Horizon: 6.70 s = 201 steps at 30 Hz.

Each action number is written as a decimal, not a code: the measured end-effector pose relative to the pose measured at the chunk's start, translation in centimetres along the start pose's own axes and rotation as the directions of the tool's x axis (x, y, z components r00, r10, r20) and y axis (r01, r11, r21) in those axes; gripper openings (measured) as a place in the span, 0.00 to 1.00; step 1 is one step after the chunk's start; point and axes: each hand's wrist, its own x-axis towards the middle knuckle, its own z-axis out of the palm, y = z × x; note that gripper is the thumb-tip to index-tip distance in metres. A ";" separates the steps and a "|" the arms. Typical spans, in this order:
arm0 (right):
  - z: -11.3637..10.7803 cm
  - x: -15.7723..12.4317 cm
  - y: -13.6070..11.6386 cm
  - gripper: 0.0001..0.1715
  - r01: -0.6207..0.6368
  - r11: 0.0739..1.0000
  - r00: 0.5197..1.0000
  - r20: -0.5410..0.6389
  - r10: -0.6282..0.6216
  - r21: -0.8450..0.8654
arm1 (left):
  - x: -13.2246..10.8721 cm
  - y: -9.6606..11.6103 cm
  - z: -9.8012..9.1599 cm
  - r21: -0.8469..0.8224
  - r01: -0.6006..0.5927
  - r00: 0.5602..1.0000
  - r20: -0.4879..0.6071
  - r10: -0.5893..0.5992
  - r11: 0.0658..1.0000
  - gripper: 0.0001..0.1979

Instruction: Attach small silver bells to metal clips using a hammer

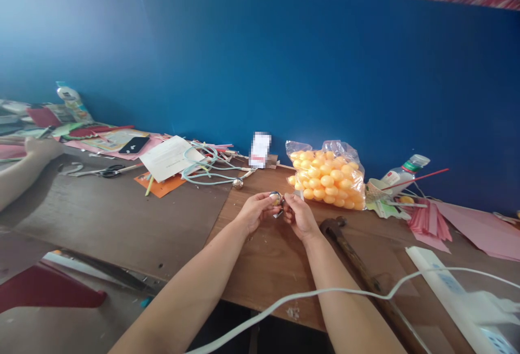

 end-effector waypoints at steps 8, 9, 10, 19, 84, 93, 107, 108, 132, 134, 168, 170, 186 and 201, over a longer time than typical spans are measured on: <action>0.2 0.0 0.2 0.21 0.007 1.000 1.000 -0.018 -0.007 -0.028 | 0.1 0.0 0.0 0.061 -0.021 0.999 -0.046 0.024 0.998 0.12; 0.1 0.0 0.2 0.21 0.011 1.000 1.000 -0.021 -0.012 -0.029 | 0.1 0.0 0.0 0.065 -0.025 0.999 -0.045 0.028 0.998 0.12; 0.1 0.0 0.2 0.21 0.017 0.999 1.000 -0.022 -0.018 -0.029 | 0.1 0.0 0.0 0.065 -0.029 0.998 -0.047 0.033 0.997 0.13; -0.2 0.3 0.8 0.21 0.063 0.998 0.995 -0.073 -0.065 -0.029 | -0.1 0.4 0.4 -0.053 0.017 0.996 -0.087 -0.021 0.998 0.13; -0.6 -13.7 -2.5 0.23 0.066 0.720 0.973 -0.116 -0.199 -0.690 | 0.5 -0.4 -0.6 0.042 -0.086 0.996 0.007 0.086 0.995 0.12; -0.8 -14.0 -1.9 0.23 0.058 0.724 0.978 -0.106 -0.179 -0.687 | 0.4 -0.2 -0.4 0.001 -0.094 0.996 0.010 0.094 0.996 0.11; -10.9 -14.9 -1.6 0.19 -0.011 -0.066 0.922 0.016 -0.386 -0.998 | 0.3 0.6 -0.2 -0.041 -0.098 0.984 -0.152 0.090 0.994 0.06; -12.4 -15.1 -1.5 0.19 -0.025 -0.140 0.925 0.030 -0.379 -0.990 | 0.2 0.6 -0.2 -0.040 -0.100 0.983 -0.155 0.093 0.994 0.06; 0.0 -2.4 -2.6 0.14 0.013 -0.031 0.972 0.020 -0.234 -0.999 | 1.2 0.0 -0.9 0.005 -0.153 0.939 -0.310 0.147 0.988 0.10; 0.6 -0.6 -2.3 0.15 -0.022 -0.040 0.980 -0.014 -0.198 -0.999 | 1.3 -0.2 -0.8 0.003 -0.136 0.934 -0.332 0.129 0.991 0.11; -0.2 0.4 0.2 0.09 -0.049 0.098 0.985 -0.065 -0.162 -0.994 | 1.2 -0.4 -0.9 0.096 -0.073 0.938 -0.331 0.101 0.993 0.11; -0.2 0.4 0.2 0.08 -0.051 0.107 0.979 -0.071 -0.191 -0.993 | 1.1 -0.4 -0.9 0.101 -0.072 0.935 -0.339 0.103 0.992 0.11; -0.3 0.5 -0.5 0.15 0.162 0.561 0.904 -0.106 -0.414 -0.812 | 0.8 0.0 -0.5 0.026 -0.069 0.950 -0.303 0.073 0.997 0.12; 1.3 0.2 -0.8 0.18 0.210 0.946 0.962 -0.121 -0.246 -0.248 | 0.3 0.7 -0.4 -0.233 0.019 0.996 -0.076 -0.038 0.972 0.08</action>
